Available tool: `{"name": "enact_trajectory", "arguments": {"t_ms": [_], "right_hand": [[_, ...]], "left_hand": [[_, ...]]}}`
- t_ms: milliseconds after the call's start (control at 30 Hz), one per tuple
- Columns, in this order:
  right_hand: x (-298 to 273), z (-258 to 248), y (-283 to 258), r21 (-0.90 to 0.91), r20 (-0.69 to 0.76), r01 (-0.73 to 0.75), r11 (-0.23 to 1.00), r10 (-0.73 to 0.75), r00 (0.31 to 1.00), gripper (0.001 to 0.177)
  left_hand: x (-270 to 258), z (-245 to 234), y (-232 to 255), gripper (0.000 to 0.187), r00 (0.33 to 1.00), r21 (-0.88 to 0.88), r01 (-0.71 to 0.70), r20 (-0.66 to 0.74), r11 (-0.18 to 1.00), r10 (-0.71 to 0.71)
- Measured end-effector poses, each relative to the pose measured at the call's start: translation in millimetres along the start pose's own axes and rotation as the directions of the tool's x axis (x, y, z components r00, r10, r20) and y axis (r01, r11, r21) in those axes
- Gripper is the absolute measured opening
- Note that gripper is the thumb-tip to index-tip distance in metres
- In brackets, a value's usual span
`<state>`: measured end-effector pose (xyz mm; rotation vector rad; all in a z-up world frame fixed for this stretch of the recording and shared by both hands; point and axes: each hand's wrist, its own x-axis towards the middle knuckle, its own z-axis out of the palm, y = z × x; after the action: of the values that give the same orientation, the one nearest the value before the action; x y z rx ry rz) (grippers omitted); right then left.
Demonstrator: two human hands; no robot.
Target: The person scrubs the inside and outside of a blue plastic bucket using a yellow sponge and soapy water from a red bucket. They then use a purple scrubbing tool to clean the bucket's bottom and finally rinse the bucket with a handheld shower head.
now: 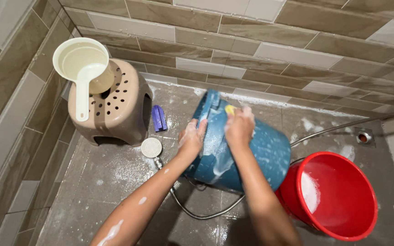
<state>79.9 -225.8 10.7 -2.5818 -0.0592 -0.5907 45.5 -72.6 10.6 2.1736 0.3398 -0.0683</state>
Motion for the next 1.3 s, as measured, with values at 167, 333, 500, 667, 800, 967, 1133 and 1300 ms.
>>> {"name": "enact_trajectory", "arguments": {"t_ms": [167, 333, 500, 667, 800, 967, 1133, 1300], "right_hand": [[-89.6, 7.8, -30.1, 0.098, -0.078, 0.426, 0.9, -0.419, 0.904, 0.022], [-25.6, -35.0, 66.3, -0.108, -0.051, -0.145, 0.984, 0.14, 0.989, 0.015], [28.4, 23.3, 26.4, 0.17, 0.04, -0.341, 0.924, 0.34, 0.94, 0.015], [-123.1, 12.3, -14.7, -0.031, -0.039, 0.222, 0.975, -0.223, 0.974, 0.037], [-85.8, 31.5, 16.1, -0.223, -0.033, 0.248, 0.943, -0.262, 0.965, 0.035], [107.1, 59.8, 66.4, 0.089, 0.264, -0.126, 0.988, 0.099, 0.96, 0.025], [25.8, 47.9, 36.3, -0.292, -0.149, 0.047, 0.955, -0.094, 0.984, 0.035], [-152.3, -0.7, -5.0, -0.016, -0.048, 0.426, 0.905, -0.426, 0.903, 0.027]], "left_hand": [[7.6, -12.3, 3.9, 0.043, 0.996, -0.097, -0.084, -0.051, 0.992, 0.08], [6.7, -8.3, 9.2, 0.046, 1.0, 0.078, -0.019, 0.009, 0.997, 0.019], [19.0, 11.1, -10.3, 0.049, 0.979, -0.02, -0.169, -0.12, 0.985, 0.165], [32.3, 12.7, -3.2, 0.062, 0.955, 0.144, -0.228, -0.159, 0.963, 0.249], [24.6, 5.1, -0.7, 0.06, 0.922, 0.231, -0.342, -0.107, 0.911, 0.373], [10.3, -6.3, -4.5, 0.056, 0.88, 0.264, -0.426, -0.099, 0.865, 0.464], [8.7, -2.5, -5.8, 0.059, 0.907, 0.272, -0.38, -0.076, 0.884, 0.413], [19.6, 1.6, -3.7, 0.058, 0.902, 0.258, -0.392, -0.081, 0.883, 0.424]]}}
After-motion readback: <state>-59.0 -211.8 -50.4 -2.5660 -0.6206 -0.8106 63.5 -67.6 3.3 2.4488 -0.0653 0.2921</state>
